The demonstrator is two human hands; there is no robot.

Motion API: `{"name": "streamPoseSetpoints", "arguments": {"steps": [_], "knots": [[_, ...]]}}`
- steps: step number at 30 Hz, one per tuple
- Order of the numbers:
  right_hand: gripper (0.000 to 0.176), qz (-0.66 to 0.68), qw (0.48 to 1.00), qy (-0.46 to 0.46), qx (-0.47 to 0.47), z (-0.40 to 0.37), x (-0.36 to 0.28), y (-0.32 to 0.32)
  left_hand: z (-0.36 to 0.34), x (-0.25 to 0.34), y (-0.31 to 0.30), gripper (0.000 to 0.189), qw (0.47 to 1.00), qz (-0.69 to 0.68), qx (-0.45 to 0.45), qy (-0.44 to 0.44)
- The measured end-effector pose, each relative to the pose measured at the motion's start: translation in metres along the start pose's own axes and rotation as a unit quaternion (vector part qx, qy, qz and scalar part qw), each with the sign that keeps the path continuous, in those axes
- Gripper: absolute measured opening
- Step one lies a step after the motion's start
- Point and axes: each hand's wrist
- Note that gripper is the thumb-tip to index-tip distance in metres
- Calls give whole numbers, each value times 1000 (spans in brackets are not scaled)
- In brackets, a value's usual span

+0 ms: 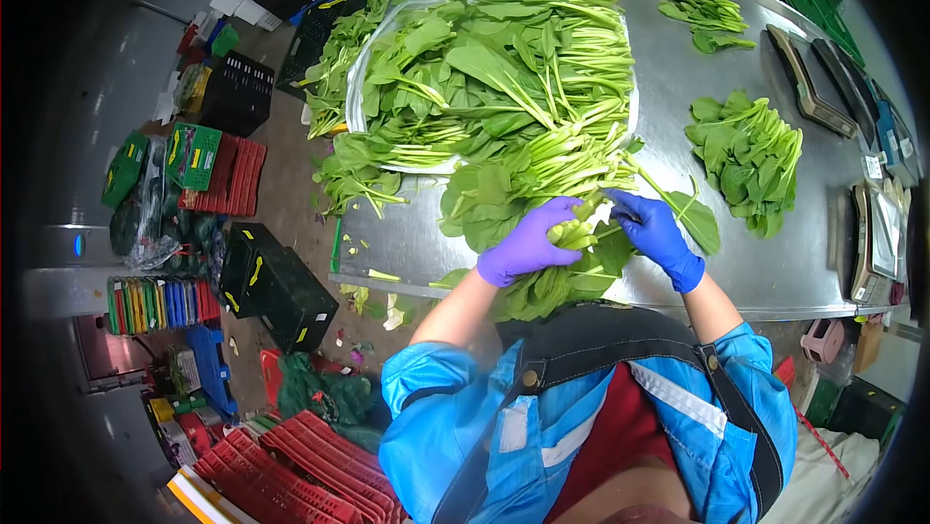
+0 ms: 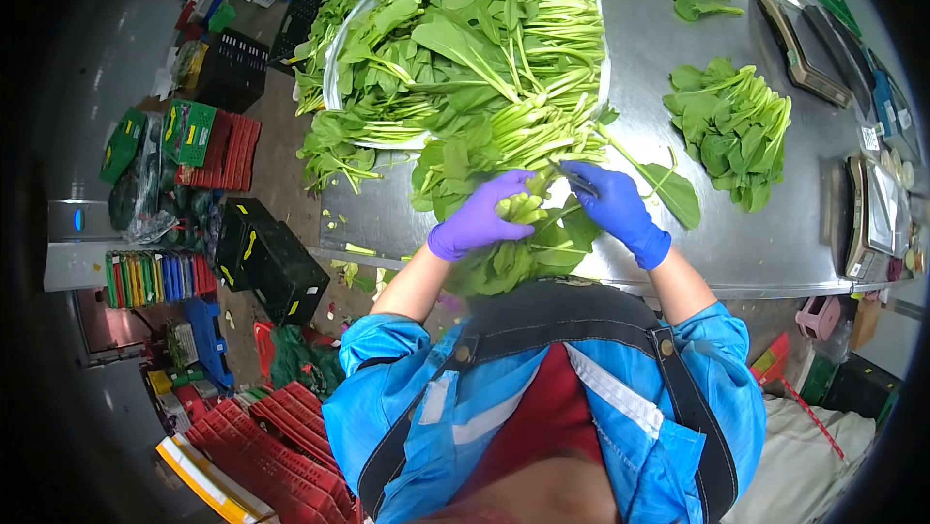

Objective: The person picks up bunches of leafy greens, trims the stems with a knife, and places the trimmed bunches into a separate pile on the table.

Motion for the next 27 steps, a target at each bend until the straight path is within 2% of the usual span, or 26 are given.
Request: {"name": "streamPoseSetpoints", "arguments": {"steps": [4, 6, 7, 8, 9, 10, 11, 12, 13, 14, 15, 16, 18, 19, 21, 24, 26, 27], "knots": [[39, -78, 996, 4, -45, -3, 1, 18, -2, 4, 3, 64, 998, 69, 0, 0], [38, -76, 994, 32, -71, -1, 5, 26, 0, -6, 1, 63, 991, 95, -44, 81], [38, -105, 991, 22, -83, -1, 16, 26, -3, -10, 0, 63, 991, 95, -43, 82], [38, -105, 991, 20, -83, -5, 27, 23, -7, -13, -2, 59, 998, 32, -1, 54], [38, -115, 987, 59, -98, -7, 30, 18, -10, -14, -5, 55, 998, -31, 42, 27], [39, -124, 981, 96, -113, -8, 33, 16, -11, -14, -9, 55, 998, -29, 44, 29], [36, -49, 983, 135, -113, -9, 35, 15, -11, -15, -12, 53, 998, 3, 49, 41], [36, -50, 983, 134, -116, -7, 23, 10, -11, -16, -12, 51, 997, 33, 53, 52], [34, 82, 982, 128, -113, -3, -1, 2, -10, -13, -10, 51, 997, 31, 53, 49], [33, 213, 964, 120, -106, 0, -22, -5, -5, -6, -6, 52, 999, 13, 15, 50], [29, 180, 967, 103, -145, 6, -32, -9, -1, -1, -5, 52, 998, -3, -26, 52], [29, 180, 968, 105, -141, 6, -32, -7, 0, -2, -5, 52, 998, -2, -30, 52], [28, 252, 941, 158, -161, 8, -29, 0, 1, -4, -7, 56, 997, 48, -61, 6], [24, 247, 940, 191, -137, 9, -28, -2, 0, -5, -9, 56, 997, 50, -63, 7], [22, 237, 941, 213, -113, 9, -24, -15, -8, -4, -13, 56, 997, 4, 46, 58], [24, 230, 941, 225, -107, 9, -13, -23, -8, 1, -26, 57, 994, 30, 64, 78], [20, 80, 970, 186, -135, 11, 0, -18, -3, 9, -21, 51, 996, 19, 45, 78], [26, 34, 978, 168, -121, 13, -2, -20, 0, 13, -18, 46, 999, 9, 40, 13]]}}
Point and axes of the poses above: each hand's wrist, its own z-axis towards the middle knuckle, its own y-axis out of the palm, x = y × z, and after that the axes turned 7 degrees about -z, right-handed
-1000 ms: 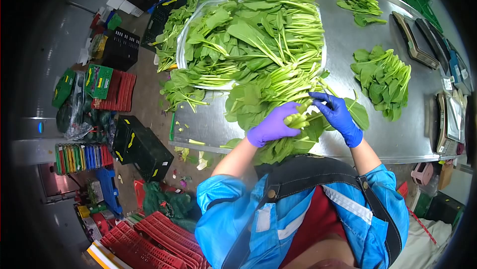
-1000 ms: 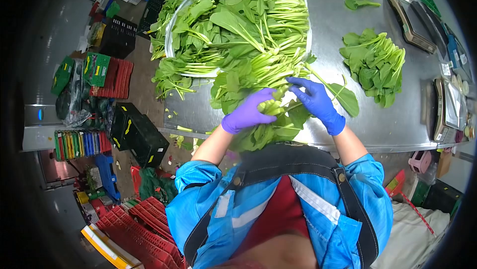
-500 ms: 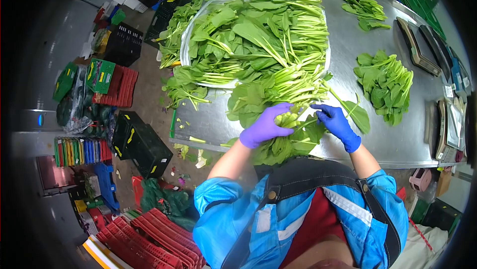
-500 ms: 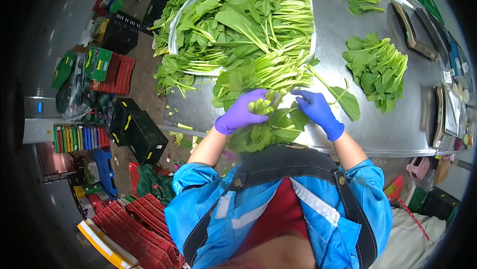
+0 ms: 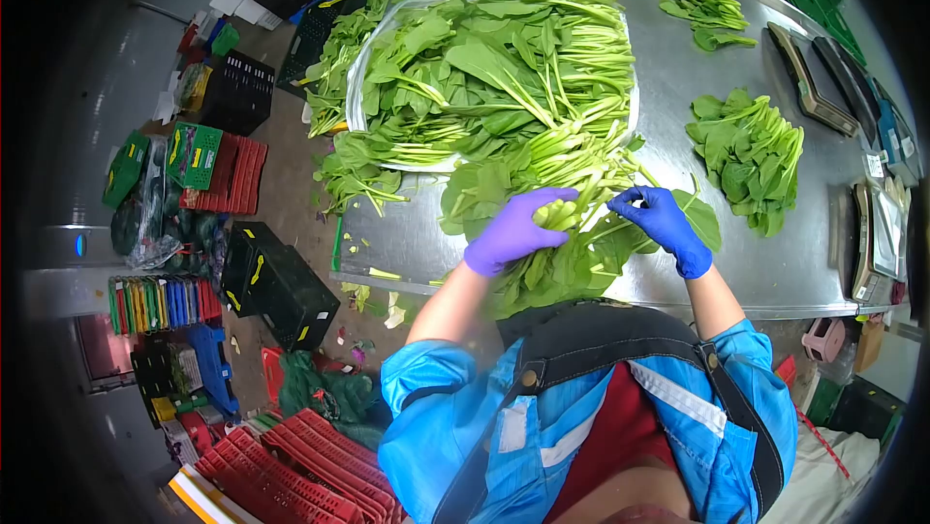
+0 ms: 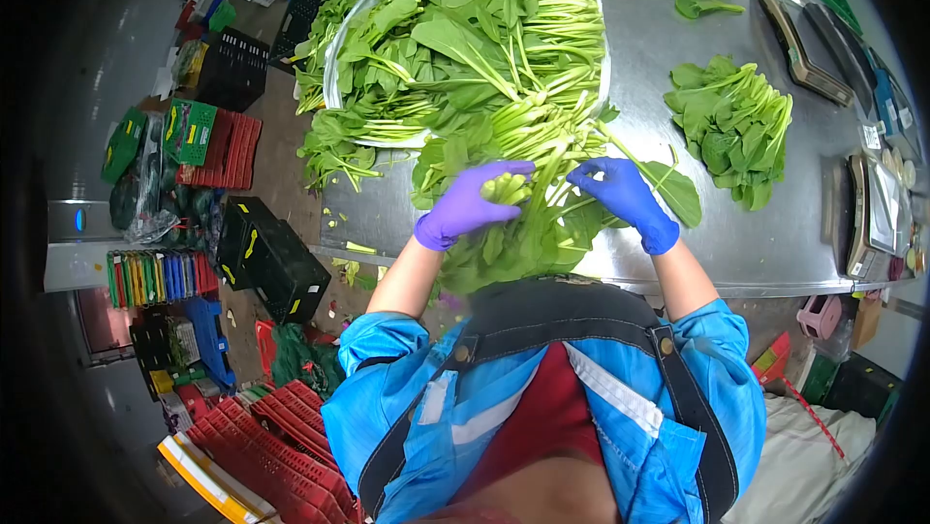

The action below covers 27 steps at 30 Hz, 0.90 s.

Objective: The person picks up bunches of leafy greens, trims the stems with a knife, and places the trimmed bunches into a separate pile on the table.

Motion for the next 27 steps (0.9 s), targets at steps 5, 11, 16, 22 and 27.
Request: {"name": "streamPoseSetpoints", "arguments": {"steps": [5, 11, 16, 22, 27], "knots": [[19, -234, 925, -97, 282, 14, 34, 13, 10, -17, -9, 31, 993, -59, 75, -72], [36, 64, 997, 38, 5, 41, 57, 65, 2, 30, -21, 28, 980, -160, 88, -77], [22, 201, 979, -2, 26, 29, -3, 54, 6, 9, -22, 41, 977, -191, 74, -53], [21, 274, 957, -86, -48, 18, -56, 32, 14, 28, -13, 31, 962, -271, 14, 18], [41, 255, 960, -98, 63, 15, -64, 4, 14, 39, -50, 26, 894, -432, 93, 70]]}}
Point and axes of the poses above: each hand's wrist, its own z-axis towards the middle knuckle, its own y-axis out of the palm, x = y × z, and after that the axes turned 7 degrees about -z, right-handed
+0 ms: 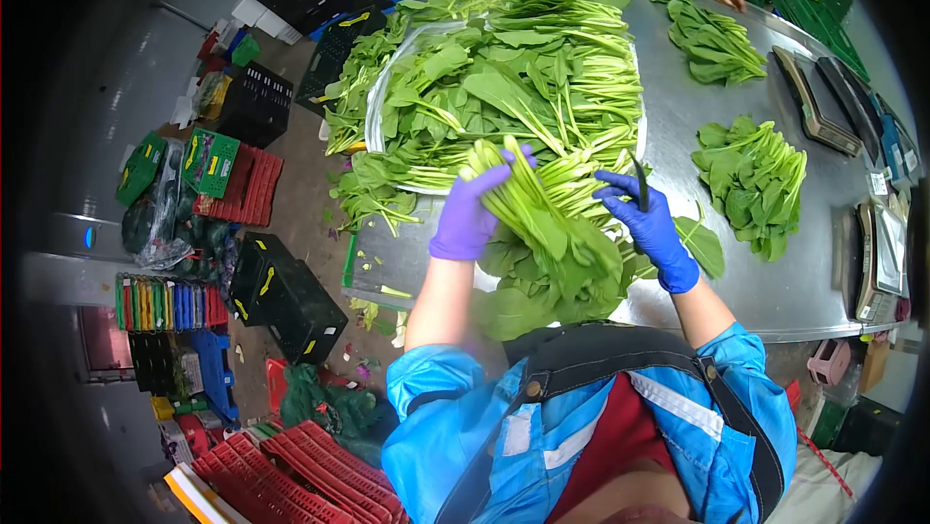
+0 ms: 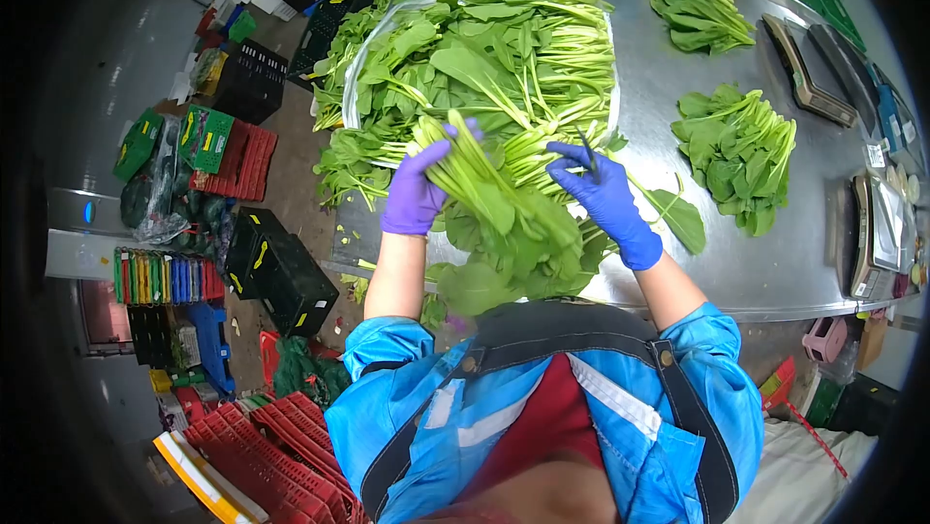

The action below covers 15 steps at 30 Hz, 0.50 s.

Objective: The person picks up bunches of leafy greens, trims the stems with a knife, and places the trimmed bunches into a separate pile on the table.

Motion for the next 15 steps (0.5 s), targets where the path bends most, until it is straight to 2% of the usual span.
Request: {"name": "streamPoseSetpoints", "arguments": {"steps": [2, 5, 9, 10, 11, 12, 14, 15], "knots": [[57, -60, 998, -1, -33, -4, -6, -4, 6, 4, 2, 24, 997, 18, 71, 27], [86, -188, 975, -106, -58, -6, -9, 13, 18, -16, 19, 26, 997, -16, 71, 10], [83, -250, 963, -64, -82, -2, 23, 22, 35, -44, 30, 28, 985, -134, 98, -50], [76, -173, 980, -58, -82, 3, 45, 18, 41, -50, 34, 30, 976, -175, 105, -69], [69, -97, 991, -54, -76, 5, 55, 10, 52, -65, 21, 38, 983, -160, 78, -45], [69, -106, 991, -52, -58, 3, 48, -3, 56, -69, 27, 38, 983, -163, 63, -58], [57, 105, 990, 80, -55, -8, 29, -27, 47, -68, 33, 46, 994, -14, 104, -24], [54, 150, 981, 124, -17, -9, 36, -46, 45, -67, 29, 50, 997, 12, 71, -29]]}}
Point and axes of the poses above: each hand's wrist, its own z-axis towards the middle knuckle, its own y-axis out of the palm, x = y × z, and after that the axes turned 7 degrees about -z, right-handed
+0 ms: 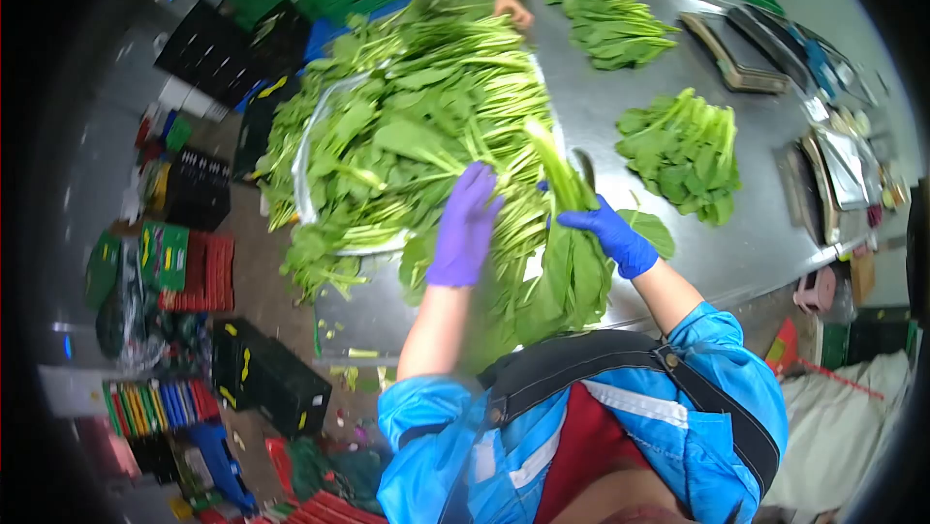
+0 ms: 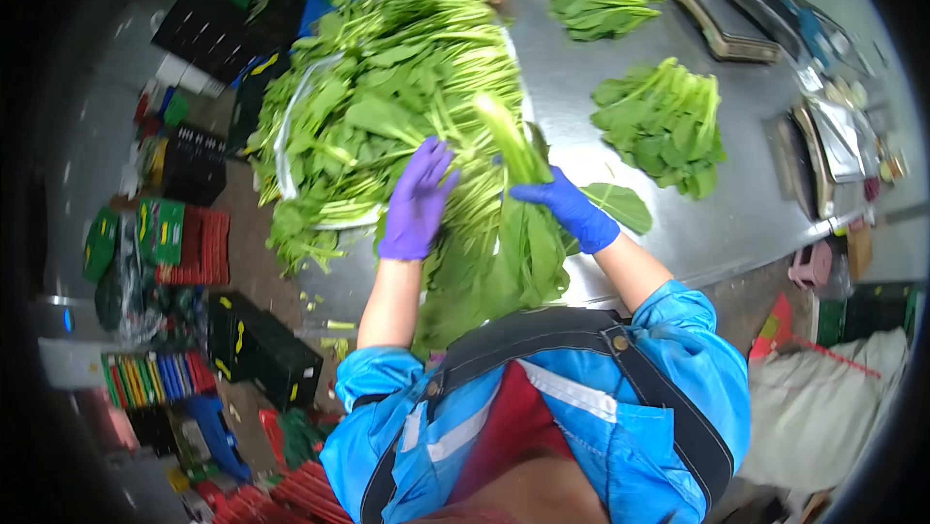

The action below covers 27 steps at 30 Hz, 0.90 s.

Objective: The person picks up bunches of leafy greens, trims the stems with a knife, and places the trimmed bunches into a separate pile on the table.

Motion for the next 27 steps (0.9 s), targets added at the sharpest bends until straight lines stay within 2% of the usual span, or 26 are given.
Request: {"name": "streamPoseSetpoints", "arguments": {"steps": [3, 7, 9, 10, 11, 12, 13, 15, 17, 18, 19, 20, 21, 22, 23, 24, 25, 26, 27], "knots": [[45, 56, 981, -57, 178, -7, -15, -61, -8, 3, -34, 52, 997, 33, -55, -39], [34, -124, 910, -30, 395, -1, -14, -192, -27, 10, -78, 50, 996, 20, -36, -82], [47, -159, 899, -49, 406, 9, 4, -271, -32, 13, -88, 47, 997, 23, -2, -72], [47, -161, 898, -47, 406, 9, 2, -288, -33, 15, -89, 46, 997, 14, 2, -73], [58, -359, 804, 35, 472, 9, 1, -300, -33, 15, -88, 46, 997, 11, 4, -73], [70, -536, 663, 113, 511, 6, 1, -312, -32, 14, -87, 46, 997, 14, -4, -74], [70, -538, 663, 114, 508, 3, 12, -332, -31, 12, -86, 46, 997, 16, -12, -74], [85, -507, 731, 143, 435, 4, 36, -369, -28, 3, -79, 44, 997, 15, -17, -69], [82, -491, 733, 117, 456, 5, 29, -371, -29, -10, -67, 44, 988, 110, -79, -69], [80, -510, 687, 98, 509, 3, 20, -369, -29, -15, -50, 43, 973, 196, -90, -77], [77, -525, 637, 79, 558, -2, 9, -366, -26, -26, -40, 42, 964, 215, -123, -98], [61, -556, 604, 32, 570, -7, -11, -332, -22, -39, -29, 41, 953, 232, -156, -119], [61, -559, 605, 35, 566, -10, -18, -306, -19, -53, -16, 42, 937, 261, -213, -91], [56, -527, 678, -16, 513, -12, -23, -285, -9, -78, -18, 45, 886, 391, -243, -55], [51, -488, 742, -67, 456, -14, -21, -265, -8, -93, -7, 48, 849, 461, -258, -3], [47, -535, 768, -52, 348, -14, -11, -243, -3, -114, -2, 54, 834, 483, -263, -31], [43, -575, 782, -37, 238, -15, 6, -224, -1, -132, -1, 54, 834, 483, -265, -31], [42, -569, 801, -13, 186, -14, 37, -210, 2, -149, -1, 59, 794, 531, -296, -19], [43, -609, 778, 5, 153, -20, 58, -190, 6, -163, -6, 65, 750, 576, -326, -7]]}}
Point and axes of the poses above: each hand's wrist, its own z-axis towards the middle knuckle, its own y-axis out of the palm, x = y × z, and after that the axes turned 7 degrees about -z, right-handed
